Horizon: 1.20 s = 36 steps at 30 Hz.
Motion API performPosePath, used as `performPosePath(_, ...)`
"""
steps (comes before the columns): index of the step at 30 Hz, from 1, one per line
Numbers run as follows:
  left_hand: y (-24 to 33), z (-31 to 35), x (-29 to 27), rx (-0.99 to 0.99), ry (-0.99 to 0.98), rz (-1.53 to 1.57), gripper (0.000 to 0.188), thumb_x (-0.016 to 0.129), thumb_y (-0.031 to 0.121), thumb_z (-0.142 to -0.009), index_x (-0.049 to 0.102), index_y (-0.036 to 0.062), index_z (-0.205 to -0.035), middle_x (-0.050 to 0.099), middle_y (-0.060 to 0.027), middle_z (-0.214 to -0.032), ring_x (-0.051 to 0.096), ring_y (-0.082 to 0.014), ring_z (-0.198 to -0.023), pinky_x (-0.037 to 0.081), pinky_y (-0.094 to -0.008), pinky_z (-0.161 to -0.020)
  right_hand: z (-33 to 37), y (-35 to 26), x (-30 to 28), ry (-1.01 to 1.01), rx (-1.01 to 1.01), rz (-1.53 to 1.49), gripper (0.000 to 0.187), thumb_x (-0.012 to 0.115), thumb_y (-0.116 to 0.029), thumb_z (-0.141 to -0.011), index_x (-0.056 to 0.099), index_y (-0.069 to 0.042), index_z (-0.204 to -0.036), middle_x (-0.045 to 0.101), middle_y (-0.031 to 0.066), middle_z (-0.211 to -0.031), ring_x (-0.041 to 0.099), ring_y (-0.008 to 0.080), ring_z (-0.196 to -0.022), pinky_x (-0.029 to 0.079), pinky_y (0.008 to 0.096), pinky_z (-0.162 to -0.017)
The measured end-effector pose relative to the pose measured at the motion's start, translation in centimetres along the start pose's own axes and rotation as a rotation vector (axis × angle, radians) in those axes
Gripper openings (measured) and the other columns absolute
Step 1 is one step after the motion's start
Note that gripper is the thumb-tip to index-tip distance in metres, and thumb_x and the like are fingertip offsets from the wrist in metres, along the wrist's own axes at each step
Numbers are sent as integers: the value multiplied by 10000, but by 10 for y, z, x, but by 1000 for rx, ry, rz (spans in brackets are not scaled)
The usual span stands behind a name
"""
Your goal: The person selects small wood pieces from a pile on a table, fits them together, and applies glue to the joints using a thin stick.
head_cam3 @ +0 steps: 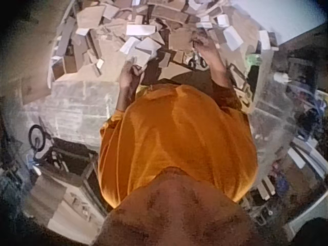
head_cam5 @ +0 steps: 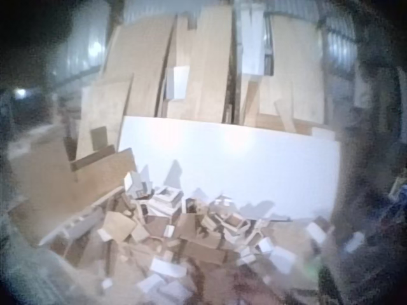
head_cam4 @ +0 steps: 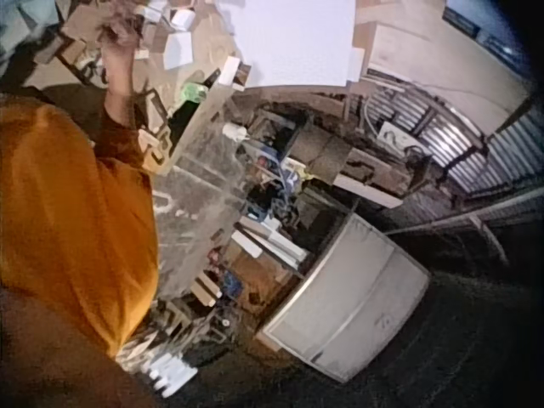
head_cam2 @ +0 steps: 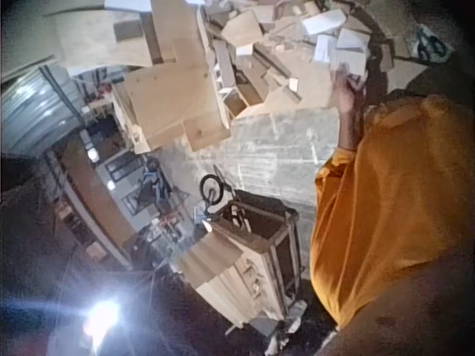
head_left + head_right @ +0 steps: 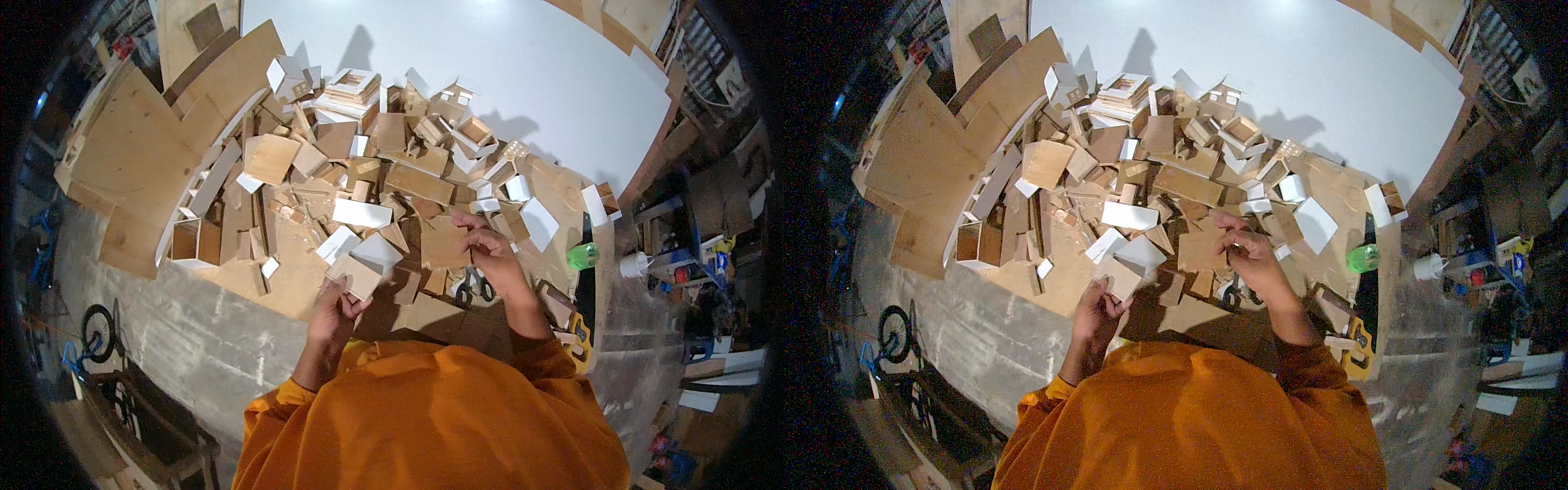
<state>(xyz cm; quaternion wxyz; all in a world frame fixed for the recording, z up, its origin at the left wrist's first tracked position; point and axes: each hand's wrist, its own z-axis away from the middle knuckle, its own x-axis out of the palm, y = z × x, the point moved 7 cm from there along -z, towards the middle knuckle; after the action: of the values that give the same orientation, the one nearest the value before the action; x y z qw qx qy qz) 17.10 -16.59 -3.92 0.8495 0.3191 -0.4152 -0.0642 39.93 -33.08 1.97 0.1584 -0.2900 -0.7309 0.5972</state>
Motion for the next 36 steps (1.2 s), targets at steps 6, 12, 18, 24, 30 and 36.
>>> performPosePath(6, -2, 7, 13, 7, -140, -319, 268, 526, 193, -942, 564, 24, -1147, 627, -54, -1026, 623, -138, -875, 548, -299, -740, -5, -54, 32, -250, -26, 308, 280, 503, 141, -673, 647, -67, -792, 628, 68, -822, 588, 167, -701, 434, 279, -598)
performPosePath(12, -9, 19, 42, 34, -273, -529, 270, 483, 150, -972, 542, 40, -1211, 611, -5, -1030, 569, -91, -910, 481, -257, -794, -11, -86, 62, -382, -222, 434, 197, 557, 78, -707, 642, -59, -820, 607, 102, -726, 611, 294, -650, 480, 355, -563)
performPosePath(18, -16, 18, 39, 42, -325, -550, 292, 504, 168, -974, 529, 28, -1229, 591, 2, -1075, 535, -85, -964, 436, -248, -854, -10, -79, 74, -402, -253, 368, 220, 530, 84, -702, 662, -50, -816, 602, 81, -695, 594, 238, -601, 460, 325, -536)
performPosePath(24, -12, 24, 47, 22, -348, -484, 430, 508, 197, -976, 418, 32, -1363, 540, -29, -1218, 505, -104, -1077, 407, -259, -933, -12, -80, 76, -484, -177, 378, 161, 528, 44, -735, 636, -37, -823, 629, 112, -744, 633, 310, -705, 505, 368, -648)
performPosePath(30, -15, 21, 41, 61, -339, -494, 457, 495, 170, -979, 378, 22, -1395, 526, -33, -1248, 486, -104, -1111, 392, -257, -953, -9, -79, 75, -498, -152, 457, 147, 528, 41, -729, 634, -29, -803, 635, 113, -741, 635, 314, -704, 511, 376, -657)
performPosePath(36, -12, 22, 47, 156, -280, -622, 430, 476, 114, -972, 395, 0, -1378, 540, -18, -1184, 482, -86, -1068, 393, -238, -924, -7, -78, 81, -503, -216, 420, 176, 524, 45, -724, 657, -34, -807, 627, 100, -715, 625, 269, -644, 489, 330, -583)
